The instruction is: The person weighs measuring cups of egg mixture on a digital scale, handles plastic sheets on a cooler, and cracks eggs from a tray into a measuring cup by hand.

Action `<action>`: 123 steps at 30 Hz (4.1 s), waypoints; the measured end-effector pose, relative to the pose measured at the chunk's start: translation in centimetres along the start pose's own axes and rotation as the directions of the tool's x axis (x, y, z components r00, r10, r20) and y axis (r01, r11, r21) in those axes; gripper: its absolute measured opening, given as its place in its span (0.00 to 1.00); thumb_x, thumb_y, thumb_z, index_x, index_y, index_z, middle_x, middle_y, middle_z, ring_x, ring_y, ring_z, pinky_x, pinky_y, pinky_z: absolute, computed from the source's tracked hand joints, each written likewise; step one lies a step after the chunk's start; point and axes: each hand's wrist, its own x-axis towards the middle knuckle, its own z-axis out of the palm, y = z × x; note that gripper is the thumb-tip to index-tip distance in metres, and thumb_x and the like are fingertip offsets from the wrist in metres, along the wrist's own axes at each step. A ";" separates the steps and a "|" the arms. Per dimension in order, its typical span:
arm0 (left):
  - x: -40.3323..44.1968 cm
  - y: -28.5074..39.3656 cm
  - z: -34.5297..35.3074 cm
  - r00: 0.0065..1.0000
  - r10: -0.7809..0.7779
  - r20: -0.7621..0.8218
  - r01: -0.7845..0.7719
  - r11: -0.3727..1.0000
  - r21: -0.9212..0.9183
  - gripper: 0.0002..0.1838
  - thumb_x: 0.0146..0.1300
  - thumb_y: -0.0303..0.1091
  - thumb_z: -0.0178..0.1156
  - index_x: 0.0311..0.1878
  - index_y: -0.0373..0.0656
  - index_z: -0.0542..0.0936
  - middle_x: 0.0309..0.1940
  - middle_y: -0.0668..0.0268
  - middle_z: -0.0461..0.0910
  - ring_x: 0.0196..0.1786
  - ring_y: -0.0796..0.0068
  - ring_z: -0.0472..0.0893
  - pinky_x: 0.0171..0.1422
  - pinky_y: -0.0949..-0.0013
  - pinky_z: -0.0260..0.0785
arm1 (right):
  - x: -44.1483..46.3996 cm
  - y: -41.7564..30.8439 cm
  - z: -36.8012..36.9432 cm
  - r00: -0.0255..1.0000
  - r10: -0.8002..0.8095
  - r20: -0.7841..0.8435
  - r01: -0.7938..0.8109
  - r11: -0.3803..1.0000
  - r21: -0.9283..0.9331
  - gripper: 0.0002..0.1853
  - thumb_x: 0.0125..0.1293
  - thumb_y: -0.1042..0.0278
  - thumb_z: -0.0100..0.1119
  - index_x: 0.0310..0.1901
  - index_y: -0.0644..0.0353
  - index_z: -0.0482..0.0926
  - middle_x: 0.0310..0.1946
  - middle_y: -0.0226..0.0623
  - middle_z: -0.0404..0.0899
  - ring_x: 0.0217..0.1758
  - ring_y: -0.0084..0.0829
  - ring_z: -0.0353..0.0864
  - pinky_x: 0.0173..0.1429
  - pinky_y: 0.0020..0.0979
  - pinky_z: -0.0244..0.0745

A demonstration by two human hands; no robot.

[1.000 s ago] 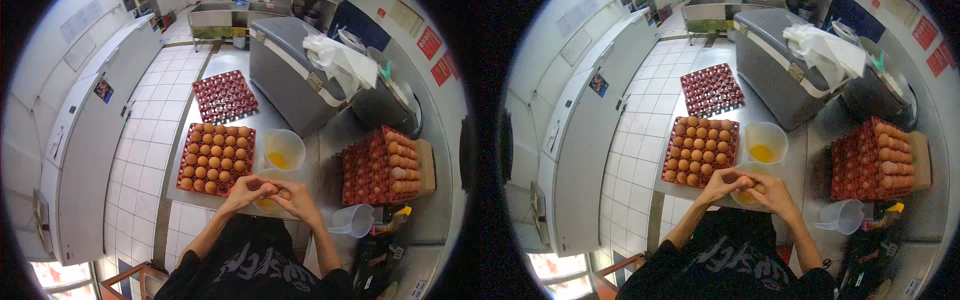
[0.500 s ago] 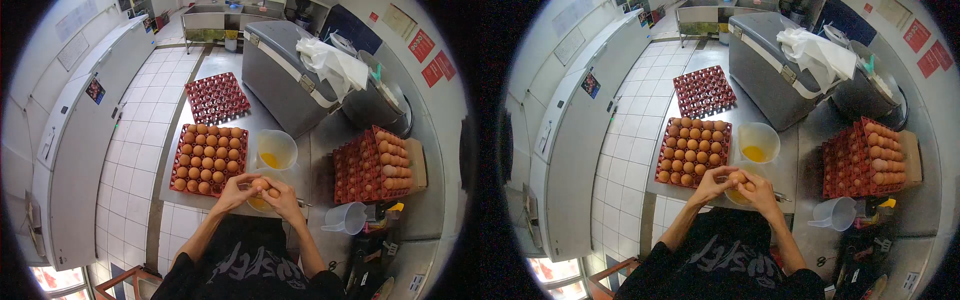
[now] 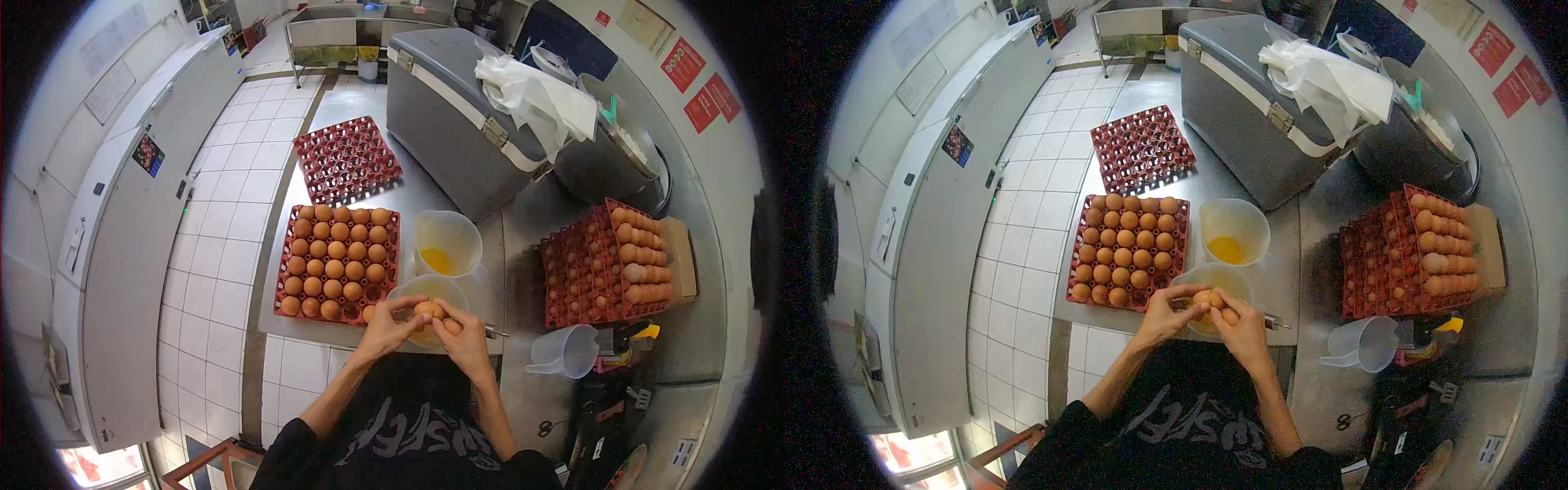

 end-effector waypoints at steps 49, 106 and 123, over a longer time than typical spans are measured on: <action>-1.4 -0.8 -0.6 0.991 0.133 -0.035 -0.136 0.982 -0.131 0.23 0.67 0.37 0.69 0.60 0.39 0.75 0.55 0.63 0.78 0.60 0.73 0.77 0.63 0.67 0.73 | -0.2 -0.6 0.1 0.997 -0.030 0.070 0.021 0.992 0.121 0.18 0.67 0.69 0.66 0.57 0.62 0.77 0.45 0.45 0.85 0.49 0.32 0.85 0.51 0.30 0.79; 0.1 -1.3 3.9 0.853 0.300 -0.426 -0.356 0.933 -0.056 0.23 0.67 0.24 0.65 0.62 0.35 0.67 0.56 0.57 0.76 0.59 0.68 0.79 0.63 0.66 0.73 | 0.8 3.2 3.3 0.971 0.201 0.132 -0.207 0.419 0.884 0.18 0.78 0.59 0.43 0.64 0.53 0.65 0.49 0.32 0.71 0.43 0.25 0.72 0.50 0.30 0.68; 0.0 4.1 -1.3 0.980 0.189 0.065 -0.199 0.943 0.266 0.25 0.64 0.34 0.70 0.63 0.39 0.77 0.54 0.61 0.81 0.52 0.71 0.84 0.58 0.67 0.77 | 1.1 -1.0 -1.1 0.993 -0.014 0.119 0.003 0.996 0.093 0.26 0.67 0.67 0.65 0.66 0.61 0.75 0.59 0.51 0.80 0.62 0.43 0.81 0.66 0.39 0.74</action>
